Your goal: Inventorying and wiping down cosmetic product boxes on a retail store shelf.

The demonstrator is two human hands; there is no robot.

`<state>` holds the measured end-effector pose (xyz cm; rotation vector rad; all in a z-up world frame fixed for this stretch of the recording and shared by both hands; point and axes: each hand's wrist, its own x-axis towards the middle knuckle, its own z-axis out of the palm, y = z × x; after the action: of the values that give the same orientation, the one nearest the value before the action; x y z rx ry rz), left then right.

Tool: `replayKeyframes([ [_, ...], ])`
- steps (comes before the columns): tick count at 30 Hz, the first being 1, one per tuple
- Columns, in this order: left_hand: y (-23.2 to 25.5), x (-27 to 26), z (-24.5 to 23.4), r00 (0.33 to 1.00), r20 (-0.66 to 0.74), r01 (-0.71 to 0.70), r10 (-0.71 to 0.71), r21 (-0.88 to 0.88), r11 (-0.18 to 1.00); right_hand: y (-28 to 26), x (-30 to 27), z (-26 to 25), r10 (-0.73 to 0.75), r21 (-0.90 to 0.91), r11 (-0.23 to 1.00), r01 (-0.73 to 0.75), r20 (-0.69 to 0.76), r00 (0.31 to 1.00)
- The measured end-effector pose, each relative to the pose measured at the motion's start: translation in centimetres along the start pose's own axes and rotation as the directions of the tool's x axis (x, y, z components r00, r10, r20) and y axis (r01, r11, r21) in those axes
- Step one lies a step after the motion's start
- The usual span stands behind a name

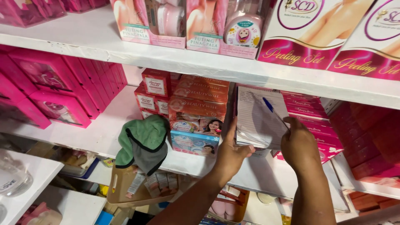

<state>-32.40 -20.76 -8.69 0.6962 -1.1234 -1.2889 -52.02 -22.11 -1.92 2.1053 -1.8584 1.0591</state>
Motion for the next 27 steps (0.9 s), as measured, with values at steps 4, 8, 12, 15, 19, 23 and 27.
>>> replayKeyframes([
  [4, 2.1, -3.7, -1.7, 0.997, -0.008, -0.069, 0.078, 0.379, 0.923, -2.5, 1.2, 1.5, 0.043, -0.012, 0.999, -0.043, -0.008, 0.999],
  [8, 5.1, -6.0, -4.2, 0.998, 0.043, 0.013, -0.053, 0.639, 0.769, -2.8, 2.6, 4.5, 0.234, -0.082, 0.97, -0.228, 0.066, 0.97],
  [12, 8.7, -6.5, -6.9, 0.999, 0.003, -0.028, 0.032, 0.568, 0.822, -6.9, 3.1, 3.1, 0.347, -0.261, 0.916, -0.304, 0.141, 0.927],
  [15, 9.3, -5.8, -11.3, 0.978, -0.066, -0.127, 0.198, 0.562, 0.817, -6.1, 2.3, 4.6, -0.029, -0.323, 0.946, -0.038, -0.202, 0.979],
  [19, 11.0, -4.5, -17.5, 0.936, -0.194, -0.15, 0.295, 0.538, 0.829, -18.8, -1.0, 0.5, -0.067, 0.003, 0.997, 0.074, -0.384, 0.921],
  [23, 11.6, -3.5, -24.5, 0.857, -0.385, -0.1, 0.343, 0.528, 0.843, -27.2, -3.9, 5.5, -0.262, 0.458, 0.811, 0.363, -0.272, 0.926],
  [27, 13.4, -3.3, -31.4, 0.812, -0.514, -0.061, 0.276, 0.395, 0.917, -34.2, -5.5, 13.6, -0.419, 0.546, 0.805, 0.231, 0.248, 0.874],
])
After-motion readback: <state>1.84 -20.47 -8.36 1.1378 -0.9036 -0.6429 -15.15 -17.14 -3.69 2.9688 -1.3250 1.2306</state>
